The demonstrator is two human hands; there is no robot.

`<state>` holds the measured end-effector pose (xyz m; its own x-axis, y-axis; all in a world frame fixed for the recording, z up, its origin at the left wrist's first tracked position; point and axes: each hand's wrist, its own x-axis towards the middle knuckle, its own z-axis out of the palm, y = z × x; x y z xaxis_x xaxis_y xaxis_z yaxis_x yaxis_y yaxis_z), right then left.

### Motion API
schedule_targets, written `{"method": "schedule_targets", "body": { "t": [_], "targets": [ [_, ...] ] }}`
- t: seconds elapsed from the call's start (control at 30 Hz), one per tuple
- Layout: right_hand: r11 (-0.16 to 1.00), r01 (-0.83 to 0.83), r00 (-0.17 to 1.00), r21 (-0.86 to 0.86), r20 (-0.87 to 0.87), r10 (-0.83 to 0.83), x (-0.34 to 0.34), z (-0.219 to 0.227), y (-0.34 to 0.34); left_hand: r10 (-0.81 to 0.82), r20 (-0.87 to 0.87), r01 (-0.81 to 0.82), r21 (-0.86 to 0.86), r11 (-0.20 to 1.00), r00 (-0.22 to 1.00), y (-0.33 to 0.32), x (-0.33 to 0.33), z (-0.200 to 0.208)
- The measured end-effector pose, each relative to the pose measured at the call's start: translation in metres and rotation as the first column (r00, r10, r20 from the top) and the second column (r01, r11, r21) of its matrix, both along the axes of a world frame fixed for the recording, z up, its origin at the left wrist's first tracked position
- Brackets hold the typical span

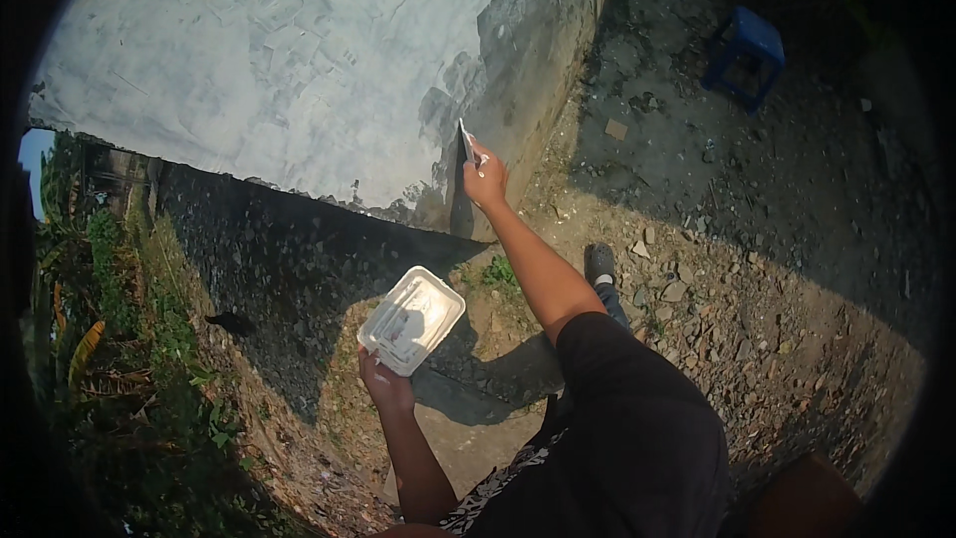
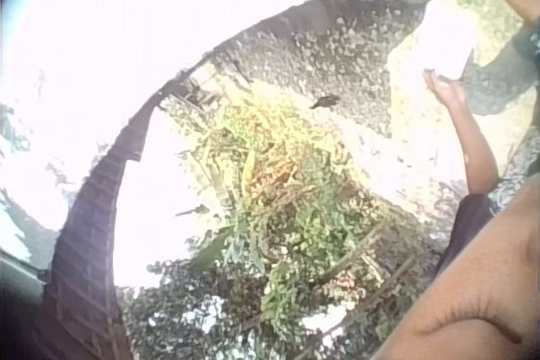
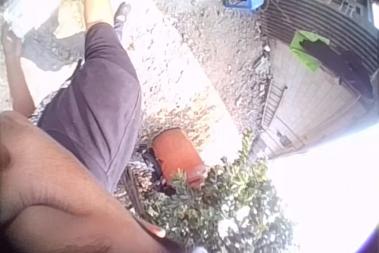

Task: Applying patching compound to an exterior wall using a putty knife.

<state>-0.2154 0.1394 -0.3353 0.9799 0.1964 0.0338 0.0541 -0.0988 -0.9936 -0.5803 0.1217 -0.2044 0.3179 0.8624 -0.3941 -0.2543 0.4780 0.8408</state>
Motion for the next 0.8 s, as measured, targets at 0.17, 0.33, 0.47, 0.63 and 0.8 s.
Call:
{"method": "schedule_targets", "body": {
  "t": [0.17, 0.33, 0.47, 0.63, 0.8],
  "targets": [
    [0.959, -0.235, 0.967, -0.159, 0.056, 0.247, -0.120, 0.041, 0.010, 0.147, 0.031, -0.146, -0.037, 0.989, 0.989, 0.004, -0.056, -0.014],
    [0.779, -0.555, 0.799, -0.293, 0.071, 0.597, -0.096, 0.007, -0.053, 0.105, 0.140, -0.108, 0.016, 0.994, 0.985, 0.005, -0.038, 0.010],
    [0.654, -0.731, 0.618, -0.196, 0.217, 0.756, -0.063, 0.143, -0.096, 0.081, 0.136, -0.099, 0.126, 0.987, 0.987, 0.002, -0.017, 0.052],
    [0.699, -0.675, 0.572, -0.235, 0.432, 0.697, -0.060, 0.300, -0.156, 0.071, 0.266, -0.153, 0.300, 0.941, 0.961, -0.004, 0.016, 0.093],
    [0.613, -0.716, 0.358, -0.335, 0.578, 0.733, -0.104, 0.403, -0.162, 0.071, 0.287, -0.212, 0.498, 0.841, 0.955, -0.002, 0.019, 0.107]
  ]
}}
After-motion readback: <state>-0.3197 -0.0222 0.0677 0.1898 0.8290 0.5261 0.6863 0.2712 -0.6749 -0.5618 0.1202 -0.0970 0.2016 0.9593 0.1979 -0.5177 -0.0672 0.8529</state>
